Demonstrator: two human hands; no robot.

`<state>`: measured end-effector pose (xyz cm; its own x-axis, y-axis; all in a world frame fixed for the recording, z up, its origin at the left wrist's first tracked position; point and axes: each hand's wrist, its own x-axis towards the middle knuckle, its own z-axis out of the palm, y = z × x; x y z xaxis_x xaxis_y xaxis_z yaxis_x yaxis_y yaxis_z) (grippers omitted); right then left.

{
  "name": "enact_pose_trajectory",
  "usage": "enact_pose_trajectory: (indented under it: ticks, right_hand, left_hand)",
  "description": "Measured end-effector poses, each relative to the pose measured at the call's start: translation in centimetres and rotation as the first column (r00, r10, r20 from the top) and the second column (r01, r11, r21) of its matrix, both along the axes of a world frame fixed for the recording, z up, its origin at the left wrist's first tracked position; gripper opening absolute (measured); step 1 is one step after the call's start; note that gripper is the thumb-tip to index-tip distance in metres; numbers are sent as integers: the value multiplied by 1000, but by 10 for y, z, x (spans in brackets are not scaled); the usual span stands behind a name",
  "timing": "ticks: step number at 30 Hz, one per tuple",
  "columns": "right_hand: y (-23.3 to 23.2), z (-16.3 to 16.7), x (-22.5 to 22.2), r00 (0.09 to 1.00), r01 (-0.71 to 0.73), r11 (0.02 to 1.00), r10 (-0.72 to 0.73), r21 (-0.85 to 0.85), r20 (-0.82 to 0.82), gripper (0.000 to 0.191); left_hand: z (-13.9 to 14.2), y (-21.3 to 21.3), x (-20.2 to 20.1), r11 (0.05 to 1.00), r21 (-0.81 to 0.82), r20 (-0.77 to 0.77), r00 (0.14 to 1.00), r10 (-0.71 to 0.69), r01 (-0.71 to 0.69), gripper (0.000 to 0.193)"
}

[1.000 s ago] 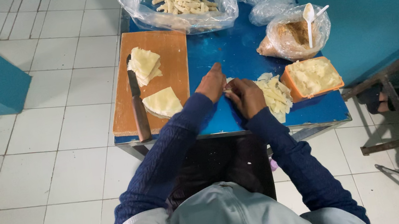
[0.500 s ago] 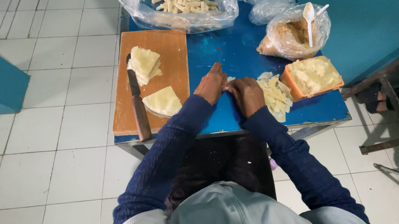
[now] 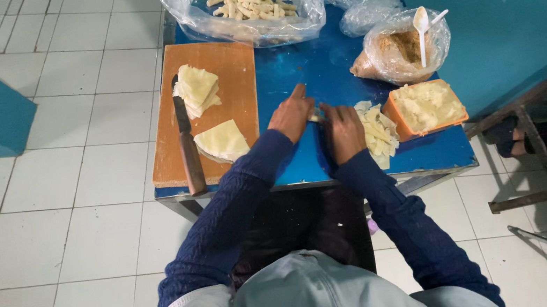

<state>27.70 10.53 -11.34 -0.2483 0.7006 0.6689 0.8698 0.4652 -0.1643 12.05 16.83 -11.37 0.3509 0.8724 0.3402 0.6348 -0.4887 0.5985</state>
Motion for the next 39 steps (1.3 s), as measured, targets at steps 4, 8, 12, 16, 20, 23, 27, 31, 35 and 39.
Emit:
enact_pose_trajectory:
  ticks: [4,8,12,16,20,23,27,31,35,39]
  right_hand:
    - [-9,-3,1,1000,-12,1000,12,12,-9,41]
    - [-1,-10,0,999,34,997,-32,-75,32,58]
    - [19,-23,7,996,16,997,-9,-79,91,70]
    - [39,-35,13,958,138,982,-98,-132,271,86]
    - [49,-30,25,994,-87,968,100,-236,45,105]
    - [52,-22,25,993,-116,957,105,-267,-55,103]
    - [52,-17,10,996,-84,979,83,-184,-13,96]
    - [50,-16,0,955,102,979,-47,-174,292,84]
    - [83,11,0,942,-197,839,18,-508,-336,87]
    - [161,66,-16,371,-689,710,172,-147,-912,86]
  left_hand:
    - [-10,5,3,999,42,0,1000,23,-23,11]
    - [-1,1,1,998,43,9,999,38,-38,24]
    - [28,-25,-11,979,140,128,983,131,-149,36]
    - [61,-59,-50,954,182,126,968,216,-237,19]
    - [85,-85,-105,893,350,-3,953,305,-284,9]
    - [89,-100,-138,878,314,-140,897,418,-360,15]
    - [79,-105,-157,864,315,-185,867,462,-393,22]
    - [64,-104,-164,867,313,-318,818,480,-388,26]
    - [51,-100,-162,895,251,-416,794,443,-368,39]
    - [46,-88,-162,902,261,-466,773,430,-344,45]
